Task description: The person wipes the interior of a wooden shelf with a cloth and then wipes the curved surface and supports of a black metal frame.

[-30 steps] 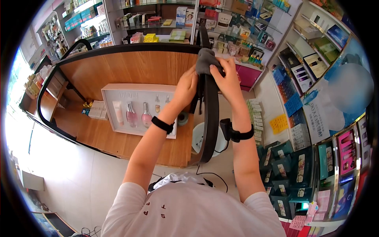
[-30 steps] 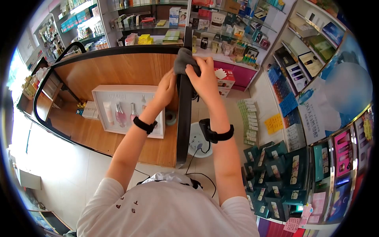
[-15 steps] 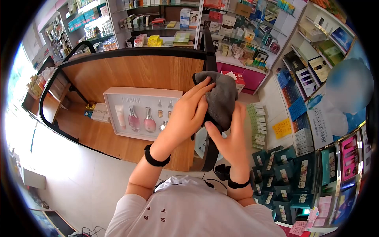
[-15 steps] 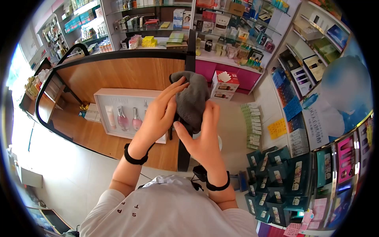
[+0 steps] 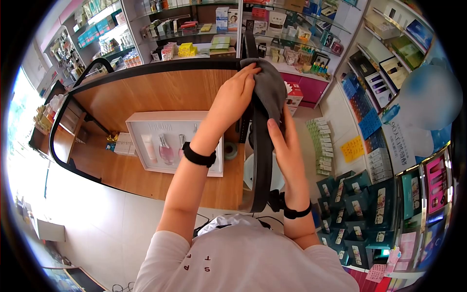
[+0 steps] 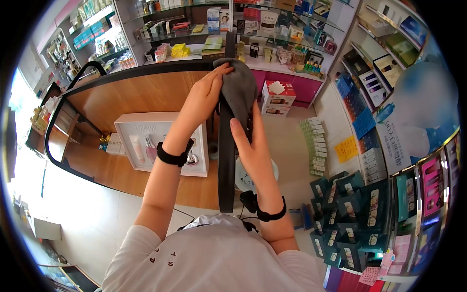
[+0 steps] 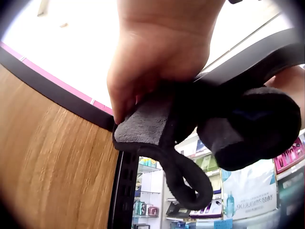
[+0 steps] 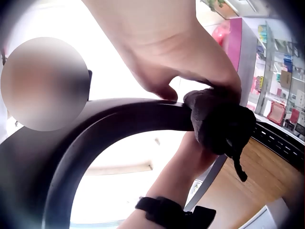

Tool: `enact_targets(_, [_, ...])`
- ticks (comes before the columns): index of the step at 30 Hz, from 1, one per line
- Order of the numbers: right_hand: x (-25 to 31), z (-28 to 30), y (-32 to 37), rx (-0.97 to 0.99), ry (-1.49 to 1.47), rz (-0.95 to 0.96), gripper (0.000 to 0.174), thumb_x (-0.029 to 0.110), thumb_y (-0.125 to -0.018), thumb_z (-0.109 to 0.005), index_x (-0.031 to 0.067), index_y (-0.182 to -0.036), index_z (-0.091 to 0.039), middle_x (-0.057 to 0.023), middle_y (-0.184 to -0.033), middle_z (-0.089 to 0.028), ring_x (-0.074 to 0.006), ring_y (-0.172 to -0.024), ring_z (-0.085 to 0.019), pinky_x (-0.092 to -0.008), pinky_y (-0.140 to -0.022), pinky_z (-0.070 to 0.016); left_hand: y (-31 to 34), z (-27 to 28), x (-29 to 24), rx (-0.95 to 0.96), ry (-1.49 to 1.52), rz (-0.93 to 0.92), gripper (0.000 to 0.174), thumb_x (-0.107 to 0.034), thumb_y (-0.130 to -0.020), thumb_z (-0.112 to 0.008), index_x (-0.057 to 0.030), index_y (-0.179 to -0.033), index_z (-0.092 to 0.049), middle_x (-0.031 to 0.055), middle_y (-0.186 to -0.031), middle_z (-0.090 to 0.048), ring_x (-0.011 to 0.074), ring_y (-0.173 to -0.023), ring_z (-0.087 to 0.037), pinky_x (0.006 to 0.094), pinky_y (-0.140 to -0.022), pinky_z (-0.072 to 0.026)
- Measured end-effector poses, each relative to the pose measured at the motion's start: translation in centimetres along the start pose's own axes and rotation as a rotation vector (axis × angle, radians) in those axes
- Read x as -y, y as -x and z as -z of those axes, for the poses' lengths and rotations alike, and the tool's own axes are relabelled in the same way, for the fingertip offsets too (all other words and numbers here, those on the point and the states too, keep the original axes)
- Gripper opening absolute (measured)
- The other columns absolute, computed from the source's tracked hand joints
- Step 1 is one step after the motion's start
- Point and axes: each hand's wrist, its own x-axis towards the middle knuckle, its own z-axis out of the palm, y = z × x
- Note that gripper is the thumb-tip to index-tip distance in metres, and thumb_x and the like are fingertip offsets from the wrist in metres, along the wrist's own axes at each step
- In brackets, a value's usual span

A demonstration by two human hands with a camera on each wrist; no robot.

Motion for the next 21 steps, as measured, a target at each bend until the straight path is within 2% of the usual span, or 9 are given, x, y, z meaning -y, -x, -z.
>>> enact_targets(5, [-1.3,1.2,1.3,-0.060,-0.066,-0.091,0.056,0.022,-0.102,-0.064,-0.0026,-0.148,-0.044,-0.0144,-0.143,-0.054,-0.0197,-0.124,-0.056,-0.0308,-0.102,-0.0453,0.5,0.2,-0.9,0.013,-0.046,0.039,0.040,-0.018,-0.106,-0.038,0.0023,-0.132,-0.060,0.0216,-0.141,-0.058,0.0389,-0.131,-0.055,0.0389,-0.110,-0.0414])
enact_targets(11, [1.0,3.1,3.5,-0.033,0.232,0.084,0.038,0.011,-0.097,-0.066,-0.0010,-0.132,-0.059,-0.0119,-0.122,-0.063,-0.0212,-0.108,-0.063,-0.0309,-0.091,-0.0495,4.3,0.5,-3.9,-0.007,0.094,0.070,0.039,-0.015,-0.108,-0.036,0.0036,-0.132,-0.060,0.0187,-0.142,-0.059,0.0319,-0.131,-0.056,0.0356,-0.111,-0.0389])
enact_targets(12, [1.2,3.2,3.9,-0.037,0.233,0.084,0.038,0.011,-0.097,-0.066,-0.0010,-0.132,-0.059,-0.0119,-0.122,-0.063,-0.0212,-0.108,-0.063,-0.0309,-0.091,-0.0495,5.5,0.6,-4.4,-0.027,0.158,0.059,0.039,-0.015,-0.108,-0.035,0.0044,-0.131,-0.060,0.0182,-0.143,-0.058,0.0302,-0.132,-0.055,0.0354,-0.111,-0.0378])
enact_targets(13, [1.5,3.3,4.4,-0.039,0.291,0.173,0.040,0.009,-0.095,-0.067,0.0000,-0.133,-0.059,-0.0117,-0.123,-0.062,-0.0217,-0.109,-0.062,-0.0313,-0.091,-0.0493,6.7,0.5,-4.5,-0.075,0.231,0.030,0.035,-0.012,-0.106,-0.040,0.0052,-0.128,-0.061,0.0203,-0.140,-0.058,0.0369,-0.130,-0.055,0.0373,-0.109,-0.0408])
enact_targets(14, [1.8,3.3,4.9,-0.040,0.348,0.262,0.042,0.006,-0.094,-0.068,0.0010,-0.134,-0.058,-0.0115,-0.125,-0.061,-0.0222,-0.110,-0.062,-0.0316,-0.092,-0.0490,7.9,0.6,-4.9,-0.069,0.232,0.031,0.035,-0.012,-0.106,-0.040,0.0052,-0.128,-0.061,0.0203,-0.140,-0.058,0.0369,-0.130,-0.055,0.0373,-0.109,-0.0408])
enact_targets(16, [2.5,3.0,6.2,-0.052,0.297,0.204,0.046,0.002,-0.091,-0.068,0.0018,-0.136,-0.057,-0.0114,-0.126,-0.061,-0.0232,-0.112,-0.061,-0.0322,-0.092,-0.0486,10.4,1.0,-6.2,-0.108,0.236,0.104,0.036,-0.012,-0.106,-0.039,0.0057,-0.132,-0.057,0.0218,-0.138,-0.058,0.0353,-0.132,-0.054,0.0378,-0.110,-0.0400])
enact_targets(17, [2.7,2.8,6.8,-0.061,0.246,0.150,0.050,-0.001,-0.088,-0.069,0.0026,-0.137,-0.056,-0.0113,-0.126,-0.060,-0.0241,-0.114,-0.060,-0.0328,-0.093,-0.0482,11.7,1.6,-6.9,-0.037,0.243,0.215,0.041,-0.012,-0.104,-0.047,0.0040,-0.142,-0.049,0.0221,-0.136,-0.058,0.0331,-0.133,-0.053,0.0385,-0.110,-0.0399])
enact_targets(19, [2.8,3.2,7.6,-0.007,0.322,0.188,0.055,-0.004,-0.086,-0.069,0.0034,-0.138,-0.055,-0.0115,-0.126,-0.060,-0.0253,-0.115,-0.060,-0.0328,-0.093,-0.0478,14.0,1.7,-7.5,0.011,0.321,0.225,0.047,-0.012,-0.101,-0.052,0.0027,-0.146,-0.044,0.0218,-0.136,-0.058,0.0323,-0.132,-0.053,0.0382,-0.110,-0.0399])
enact_targets(21, [2.8,3.7,8.1,0.056,0.401,0.234,0.059,-0.006,-0.083,-0.069,0.0043,-0.139,-0.055,-0.0117,-0.126,-0.060,-0.0265,-0.116,-0.059,-0.0329,-0.094,-0.0474,15.1,2.0,-7.5,0.116,0.303,0.169,0.067,-0.008,-0.094,-0.063,0.0001,-0.154,-0.033,0.0217,-0.138,-0.056,0.0306,-0.130,-0.054,0.0378,-0.110,-0.0401])
